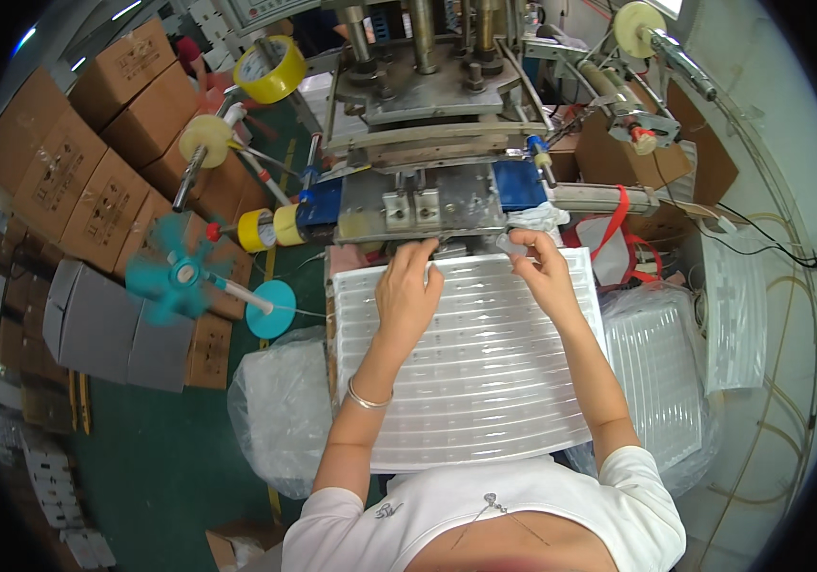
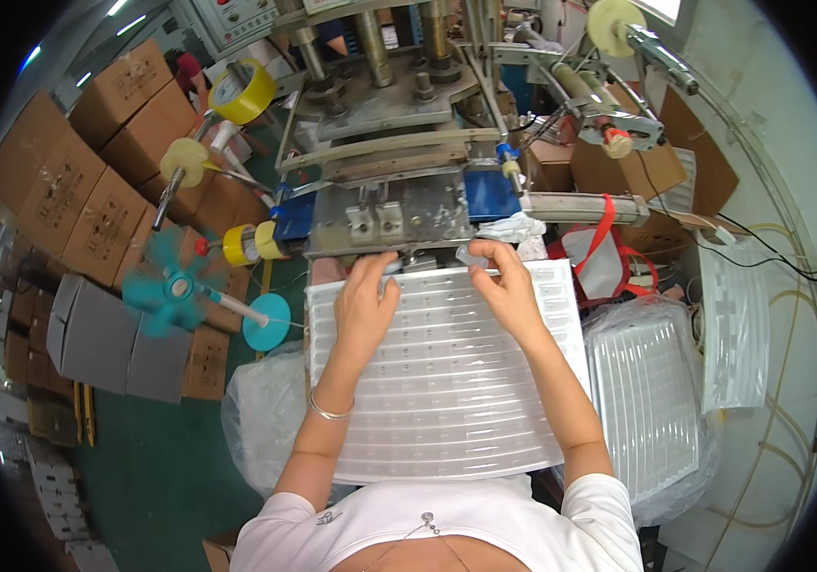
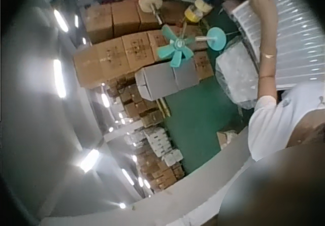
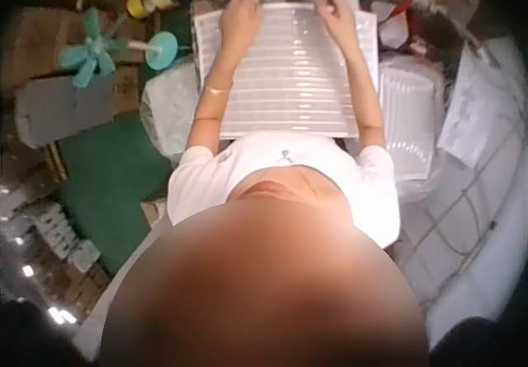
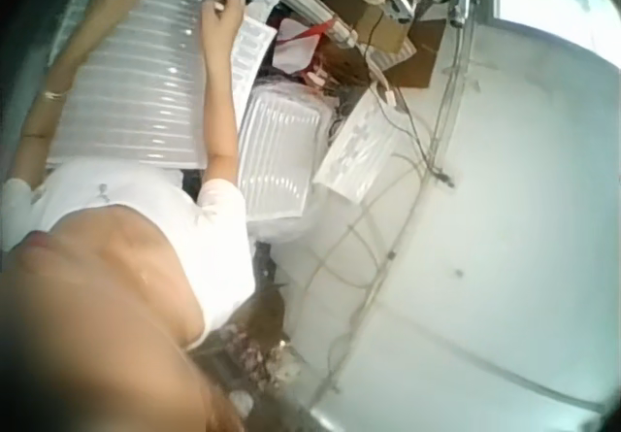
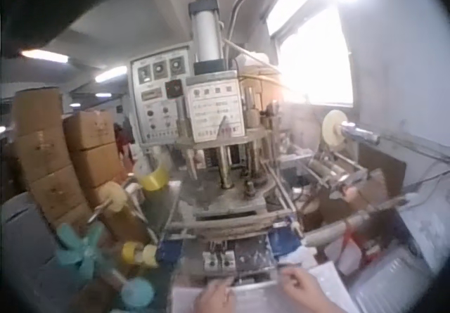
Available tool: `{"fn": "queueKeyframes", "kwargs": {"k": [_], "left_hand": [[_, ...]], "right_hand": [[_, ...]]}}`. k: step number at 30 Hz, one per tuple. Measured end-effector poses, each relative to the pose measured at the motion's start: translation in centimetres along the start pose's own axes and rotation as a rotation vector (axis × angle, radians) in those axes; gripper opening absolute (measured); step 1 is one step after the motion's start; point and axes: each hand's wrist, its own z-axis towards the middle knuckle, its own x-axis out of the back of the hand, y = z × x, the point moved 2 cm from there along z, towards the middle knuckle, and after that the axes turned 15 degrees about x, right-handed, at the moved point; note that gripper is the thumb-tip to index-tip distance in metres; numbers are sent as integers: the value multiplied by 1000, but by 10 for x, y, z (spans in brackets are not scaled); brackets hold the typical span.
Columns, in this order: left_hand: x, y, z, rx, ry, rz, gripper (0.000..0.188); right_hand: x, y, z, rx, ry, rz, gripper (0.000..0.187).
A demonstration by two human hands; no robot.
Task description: The recorder is inserting clear plastic dividers into a larger white grid tray at a workstation.
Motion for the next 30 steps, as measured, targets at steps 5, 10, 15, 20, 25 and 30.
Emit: {"fn": "queueKeyframes", "kwargs": {"k": [5, 10, 15, 20, 25, 30], "left_hand": [[-15, 13, 70, -188, 338, 365, 34], [-24, 34, 107, -69, -41, 574, 36], [8, 22, 54, -172, 14, 126, 19], [63, -33, 1, 114, 0, -187, 29], [110, -57, -37, 200, 101, -101, 33], [114, -83, -90, 294, 51, 128, 33]], "right_hand": [[19, -7, 18, 83, -49, -132, 27], [-3, -16, 51, 278, -1, -304, 27], [-41, -32, 90, 680, 10, -620, 26], [-50, 7, 117, 627, -115, -821, 25], [-44, 15, 113, 554, -85, -633, 35], [-58, -4, 51, 558, 47, -497, 34]]}}
